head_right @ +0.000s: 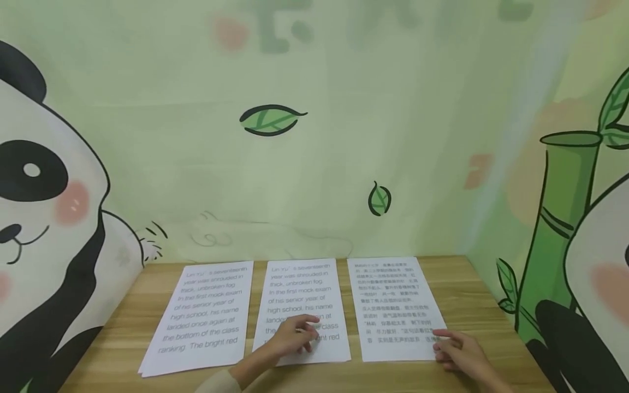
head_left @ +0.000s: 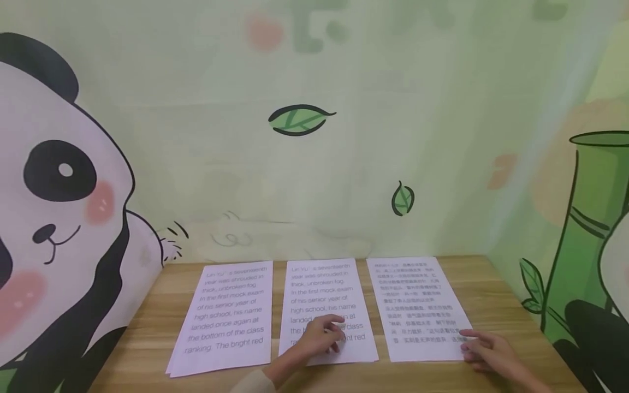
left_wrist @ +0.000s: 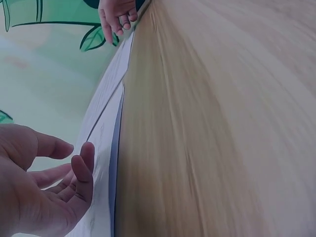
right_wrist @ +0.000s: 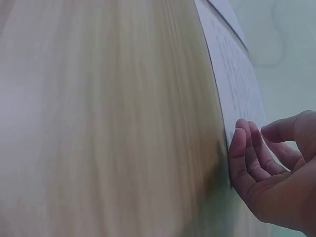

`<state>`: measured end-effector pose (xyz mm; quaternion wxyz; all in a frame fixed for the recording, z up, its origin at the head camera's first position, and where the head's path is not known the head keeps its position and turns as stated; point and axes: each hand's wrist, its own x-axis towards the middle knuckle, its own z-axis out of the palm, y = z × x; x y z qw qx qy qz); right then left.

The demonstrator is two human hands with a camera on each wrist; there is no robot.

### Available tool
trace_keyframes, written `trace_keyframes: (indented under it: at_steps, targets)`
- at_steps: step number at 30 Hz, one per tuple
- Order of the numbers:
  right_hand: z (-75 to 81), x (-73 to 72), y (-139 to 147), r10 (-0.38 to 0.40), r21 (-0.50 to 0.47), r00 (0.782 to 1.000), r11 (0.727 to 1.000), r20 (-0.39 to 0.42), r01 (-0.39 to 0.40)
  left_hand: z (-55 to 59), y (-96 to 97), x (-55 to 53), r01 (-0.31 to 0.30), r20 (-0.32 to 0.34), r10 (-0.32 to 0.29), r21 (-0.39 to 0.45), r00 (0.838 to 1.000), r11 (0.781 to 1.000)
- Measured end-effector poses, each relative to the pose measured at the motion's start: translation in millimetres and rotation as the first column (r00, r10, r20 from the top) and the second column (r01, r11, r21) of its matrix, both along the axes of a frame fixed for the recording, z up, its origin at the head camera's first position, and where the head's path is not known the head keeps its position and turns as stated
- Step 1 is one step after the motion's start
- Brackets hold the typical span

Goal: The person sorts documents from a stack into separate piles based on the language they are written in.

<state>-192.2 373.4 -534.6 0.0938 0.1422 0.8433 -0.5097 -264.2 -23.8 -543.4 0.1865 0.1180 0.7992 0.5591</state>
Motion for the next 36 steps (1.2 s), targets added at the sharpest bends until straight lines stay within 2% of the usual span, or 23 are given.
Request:
trace_keyframes:
  at_steps: [3, 8, 11, 13, 16, 20, 25, 32, 36]
  targets:
    - [2.2, -5.0, -16, 0.019, -0.016, 1.0, 1.0, -0.01, -0.019, 0.3, -14.1, -1.0, -0.018, -0.001, 0.018, -0.016, 1.0, 1.0]
    - [0.4, -9.6, -37, 0.166, -0.065, 0.984, 0.983, -0.059, -0.17, -4.1, -42.0, -0.5, -0.051, 0.004, 0.052, -0.048, 0.999, 0.998]
    - [-2.0, -10.8, -48, 0.275, -0.12, 0.956, 0.95, -0.103, -0.287, -5.4, -59.9, 0.7, -0.07, 0.025, 0.072, -0.075, 0.997, 0.995]
    - [-3.0, -11.2, -55, 0.345, -0.176, 0.929, 0.914, -0.131, -0.365, -3.3, -71.6, 2.6, -0.083, 0.029, 0.086, -0.104, 0.996, 0.991]
    - [-4.5, -13.8, -68, 0.405, -0.239, 0.903, 0.871, -0.144, -0.428, 1.5, -88.4, 4.9, -0.101, 0.027, 0.106, -0.152, 0.994, 0.983]
    - [-3.6, -20.0, -88, 0.446, -0.285, 0.883, 0.836, -0.145, -0.469, 8.1, -108.7, 5.8, -0.134, 0.019, 0.141, -0.195, 0.99, 0.972]
    - [-4.2, -25.8, -112, 0.484, -0.315, 0.865, 0.807, -0.131, -0.499, 12.5, -129.1, 10.4, -0.174, 0.029, 0.186, -0.235, 0.982, 0.956]
    - [-7.9, -25.3, -130, 0.512, -0.299, 0.858, 0.812, -0.049, -0.502, 10.1, -140.9, 17.8, -0.115, 0.058, 0.13, -0.21, 0.99, 0.971]
    - [-7.7, -26.1, -139, 0.511, -0.313, 0.859, 0.812, -0.023, -0.491, 9.2, -142.8, 20.3, -0.115, 0.054, 0.128, -0.201, 0.99, 0.973]
